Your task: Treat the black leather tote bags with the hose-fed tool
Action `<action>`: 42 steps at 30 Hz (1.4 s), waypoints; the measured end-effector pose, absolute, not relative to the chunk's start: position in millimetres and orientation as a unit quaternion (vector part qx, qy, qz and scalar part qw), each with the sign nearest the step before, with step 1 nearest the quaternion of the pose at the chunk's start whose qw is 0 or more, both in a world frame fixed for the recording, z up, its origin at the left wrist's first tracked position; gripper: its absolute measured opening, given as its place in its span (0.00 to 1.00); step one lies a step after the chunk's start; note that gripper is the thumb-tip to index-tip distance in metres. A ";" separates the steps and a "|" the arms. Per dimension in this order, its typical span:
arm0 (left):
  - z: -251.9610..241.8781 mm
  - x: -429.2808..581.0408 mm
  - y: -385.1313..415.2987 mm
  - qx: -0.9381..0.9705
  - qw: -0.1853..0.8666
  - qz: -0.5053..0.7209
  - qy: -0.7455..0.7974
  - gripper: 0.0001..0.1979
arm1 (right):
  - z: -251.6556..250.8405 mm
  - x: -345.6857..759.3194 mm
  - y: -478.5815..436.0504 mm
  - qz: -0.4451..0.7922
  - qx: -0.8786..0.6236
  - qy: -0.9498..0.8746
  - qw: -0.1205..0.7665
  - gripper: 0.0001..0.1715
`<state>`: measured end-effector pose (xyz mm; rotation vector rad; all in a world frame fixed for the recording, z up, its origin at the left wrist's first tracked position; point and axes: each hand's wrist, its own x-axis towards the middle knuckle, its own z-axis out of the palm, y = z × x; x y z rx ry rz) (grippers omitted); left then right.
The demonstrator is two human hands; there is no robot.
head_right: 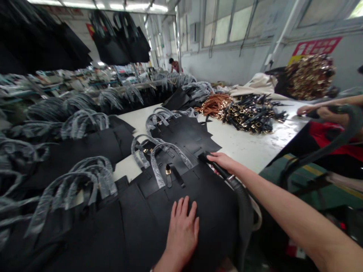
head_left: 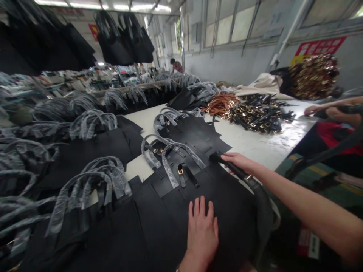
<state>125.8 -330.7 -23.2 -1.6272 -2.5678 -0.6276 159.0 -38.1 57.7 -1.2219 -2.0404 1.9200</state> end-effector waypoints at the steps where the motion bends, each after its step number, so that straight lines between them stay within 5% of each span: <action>1: -25.8 126.3 -331.7 -0.520 0.013 -0.219 -0.825 0.22 | 59.0 153.7 -35.8 0.623 -0.397 -0.670 0.073 0.22; 5: -36.8 119.9 -334.6 -0.487 -0.035 -0.326 -0.810 0.22 | 74.2 159.9 -27.9 0.620 -0.384 -0.674 0.118 0.23; 11: -27.2 56.5 -313.9 -0.325 -0.080 -0.522 -0.784 0.20 | 82.2 197.3 -50.1 0.631 -0.379 -0.677 0.018 0.31; 18: -11.9 -47.5 -265.9 -0.327 -0.065 -0.444 -0.832 0.25 | 56.8 205.2 -90.5 0.670 -0.345 -0.658 0.013 0.48; 25: -2.7 -84.1 -251.2 -0.406 -0.169 -0.435 -0.786 0.06 | 18.0 202.4 -132.8 0.663 -0.314 -0.680 0.007 0.59; 37: 48.0 -29.2 -333.2 -0.262 -0.484 -0.545 -0.633 0.15 | -0.7 206.9 -152.0 0.544 -0.335 -0.770 0.012 0.49; 42: 30.0 29.0 -363.1 -0.182 -0.518 -0.623 -0.556 0.21 | 10.2 207.0 -157.5 0.530 -0.327 -0.781 0.044 0.45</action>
